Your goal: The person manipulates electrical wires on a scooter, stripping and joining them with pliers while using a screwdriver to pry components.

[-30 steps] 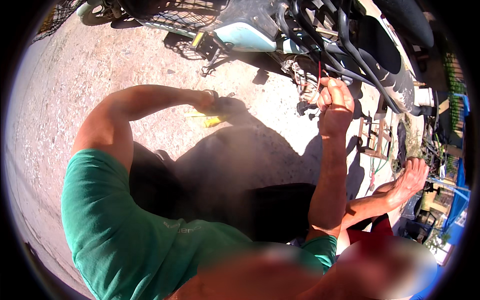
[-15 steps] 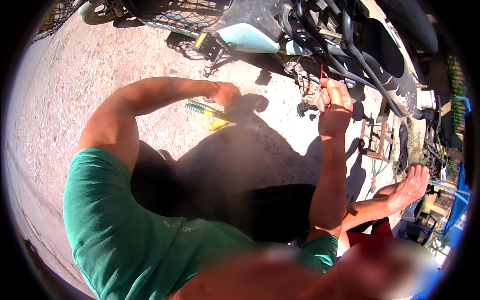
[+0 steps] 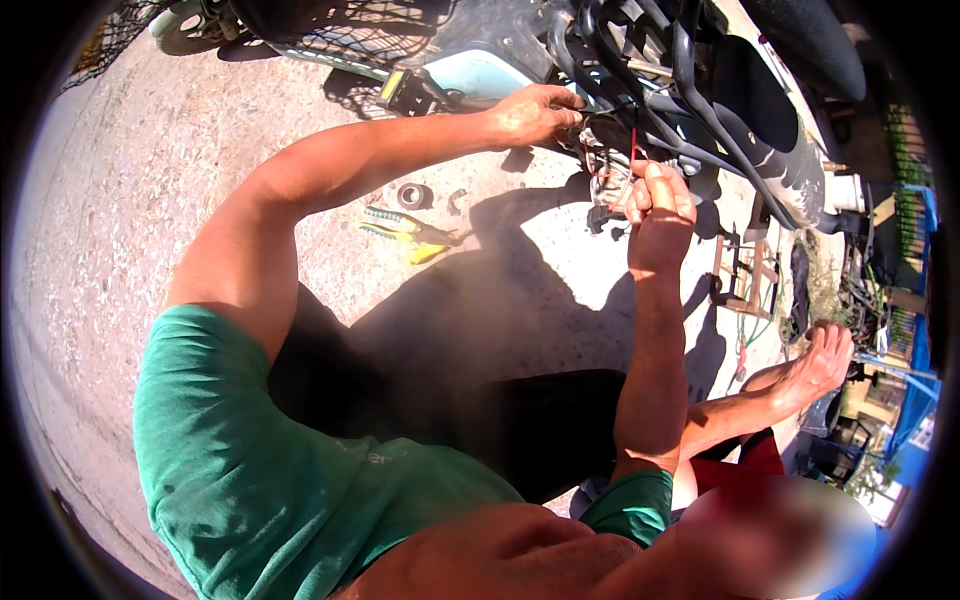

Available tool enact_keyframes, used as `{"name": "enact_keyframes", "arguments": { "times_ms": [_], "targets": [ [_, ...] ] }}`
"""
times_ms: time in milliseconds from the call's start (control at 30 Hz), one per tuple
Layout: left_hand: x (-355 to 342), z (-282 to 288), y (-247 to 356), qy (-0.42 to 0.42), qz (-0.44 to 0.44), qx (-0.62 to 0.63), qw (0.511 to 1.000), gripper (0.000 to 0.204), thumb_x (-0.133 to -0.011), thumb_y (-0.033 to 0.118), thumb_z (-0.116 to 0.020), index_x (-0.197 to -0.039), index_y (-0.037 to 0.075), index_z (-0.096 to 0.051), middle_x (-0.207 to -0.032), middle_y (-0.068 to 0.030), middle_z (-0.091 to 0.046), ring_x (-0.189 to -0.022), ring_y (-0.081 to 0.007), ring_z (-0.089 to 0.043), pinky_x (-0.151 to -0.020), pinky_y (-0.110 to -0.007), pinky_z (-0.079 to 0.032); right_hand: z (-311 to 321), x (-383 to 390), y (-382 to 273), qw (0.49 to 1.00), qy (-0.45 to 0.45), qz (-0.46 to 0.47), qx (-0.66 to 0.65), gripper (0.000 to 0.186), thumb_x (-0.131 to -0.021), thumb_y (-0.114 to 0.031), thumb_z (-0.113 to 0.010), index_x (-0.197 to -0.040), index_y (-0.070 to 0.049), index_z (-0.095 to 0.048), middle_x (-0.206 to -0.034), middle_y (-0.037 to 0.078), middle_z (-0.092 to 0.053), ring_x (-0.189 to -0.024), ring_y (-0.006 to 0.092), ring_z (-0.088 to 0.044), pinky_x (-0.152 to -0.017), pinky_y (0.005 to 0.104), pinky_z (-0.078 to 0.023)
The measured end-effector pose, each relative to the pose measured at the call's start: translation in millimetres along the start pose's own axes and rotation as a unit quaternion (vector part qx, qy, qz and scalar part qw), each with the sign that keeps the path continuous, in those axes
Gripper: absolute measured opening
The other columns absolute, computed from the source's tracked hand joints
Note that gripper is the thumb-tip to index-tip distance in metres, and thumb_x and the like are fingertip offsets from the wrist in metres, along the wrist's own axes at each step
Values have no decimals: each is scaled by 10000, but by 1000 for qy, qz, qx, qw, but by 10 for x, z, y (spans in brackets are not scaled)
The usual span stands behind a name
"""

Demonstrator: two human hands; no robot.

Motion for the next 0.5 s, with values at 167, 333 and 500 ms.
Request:
{"name": "enact_keyframes", "arguments": {
  "times_ms": [167, 333, 500],
  "targets": [
    [-111, -220, -10, -13, 71, 111, 991, 273, -975, 199, -597, -1151, -9, -621, -996, -92, -693, -756, -166, -703, -640, -278, -552, 42, 6, 9, 1000, 11, -3, -1, 206, -982, -148, -543, -988, 38, -630, -635, -42, -457, -518, 47, -371, -492, 214, -323],
    [-186, -335, 90, -91, 39, 27, 995, 429, -964, 359, -571, -1228, 25, -614, -1104, -107, -689, -847, -180, -696, -762, -330, -552, 161, 11, 4, 999, 41, 7, -5, 207, -981, -155, -548, -988, 35, -632, -625, -48, -452, -505, 46, -361, -486, 222, -319],
    [-258, -351, 138, -27, 64, 137, 988, 223, -973, 216, -594, -1036, 18, -673, -870, -57, -703, -612, -120, -641, -576, -285, -536, 148, 8, 15, 999, 25, -6, -25, 195, -998, -139, -534, -976, 33, -626, -633, -43, -438, -525, 47, -349, -488, 217, -308]
  ]
}}
Point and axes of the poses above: each hand's wrist, its own x-axis away from the middle knuckle, its own z-axis out of the back of the hand, y = z × x, the point moved 7 cm from there along -x, towards the middle knuckle
